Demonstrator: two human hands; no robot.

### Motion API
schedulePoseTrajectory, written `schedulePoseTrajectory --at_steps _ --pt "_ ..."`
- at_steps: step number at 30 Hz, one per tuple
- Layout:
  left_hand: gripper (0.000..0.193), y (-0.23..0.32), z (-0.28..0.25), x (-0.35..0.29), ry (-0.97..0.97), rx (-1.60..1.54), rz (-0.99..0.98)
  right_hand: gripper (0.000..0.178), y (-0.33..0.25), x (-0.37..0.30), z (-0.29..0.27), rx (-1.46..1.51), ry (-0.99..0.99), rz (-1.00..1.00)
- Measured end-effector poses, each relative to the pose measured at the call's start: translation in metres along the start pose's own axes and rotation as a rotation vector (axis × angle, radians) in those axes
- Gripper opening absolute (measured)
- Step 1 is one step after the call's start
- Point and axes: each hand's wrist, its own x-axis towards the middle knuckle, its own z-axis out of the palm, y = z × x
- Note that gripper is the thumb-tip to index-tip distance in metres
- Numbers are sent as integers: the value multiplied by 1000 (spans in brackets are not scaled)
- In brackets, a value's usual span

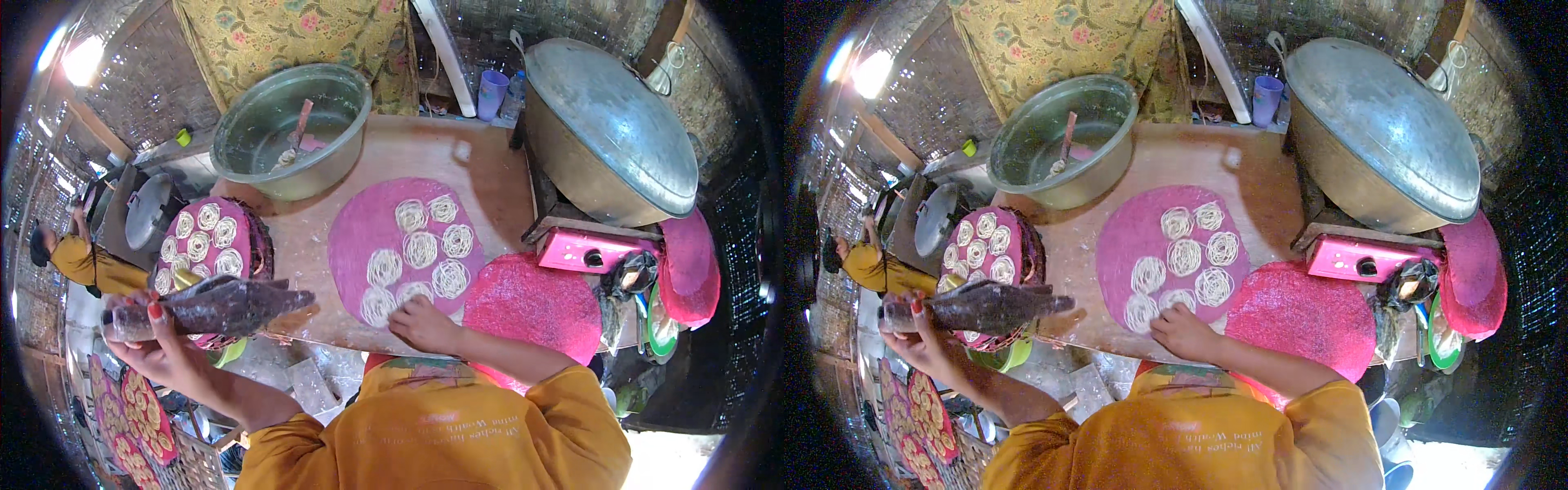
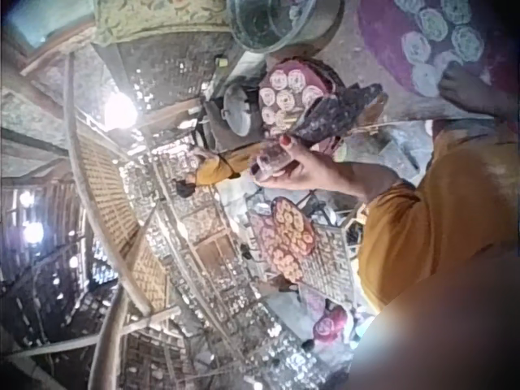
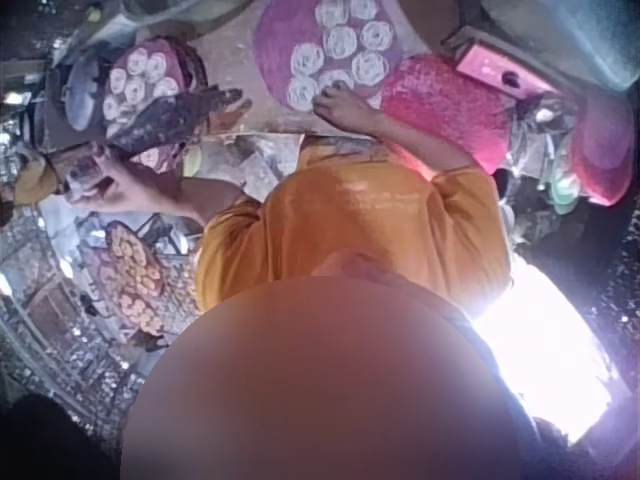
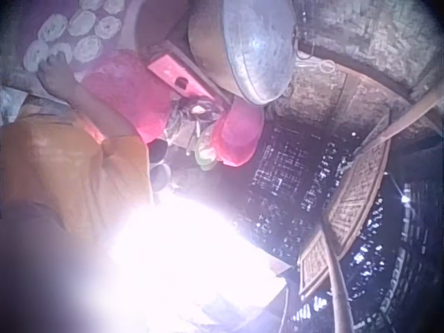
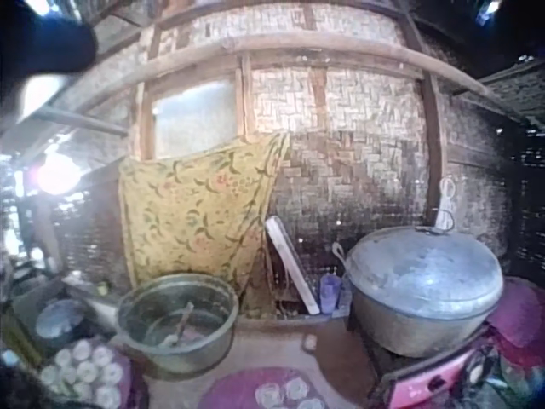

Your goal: The person pipes swirls of dough onto small circular mats using a handheld manual extruder tool.

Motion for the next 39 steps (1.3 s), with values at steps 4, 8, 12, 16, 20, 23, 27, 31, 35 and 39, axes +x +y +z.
schedulePoseTrajectory --at_steps 4,8,12,16,20,23,27,31,35,39 --pt "48 4 -27 -8 102 44 -137 24 1 -50 -43 147 -160 -62" --pt "50 14 -21 -9 -12 21 -113 31 8 -68 -90 370 -201 219" --pt "48 8 26 -28 -169 -78 -319 62 -17 -12 -128 510 29 365" --pt "50 -14 82 -35 -174 -490 -492 75 -32 26 -140 927 -39 459" --pt "75 -18 88 1 -191 -1030 -698 66 18 22 -181 1347 -373 494" --pt "69 -52 101 -15 -353 -1358 -938 62 28 12 -183 1618 -604 613" --pt "53 -122 98 -82 -111 -1357 -1259 71 20 26 -161 1634 -650 860" --pt "51 -178 70 -144 161 -1402 -1385 71 15 43 -127 1381 -755 1033" --pt "48 -182 59 -135 181 -1421 -1316 68 8 53 -118 1120 -676 1008" --pt "37 -158 49 -119 156 -1370 -1171 70 -7 62 -139 1165 -648 1019"
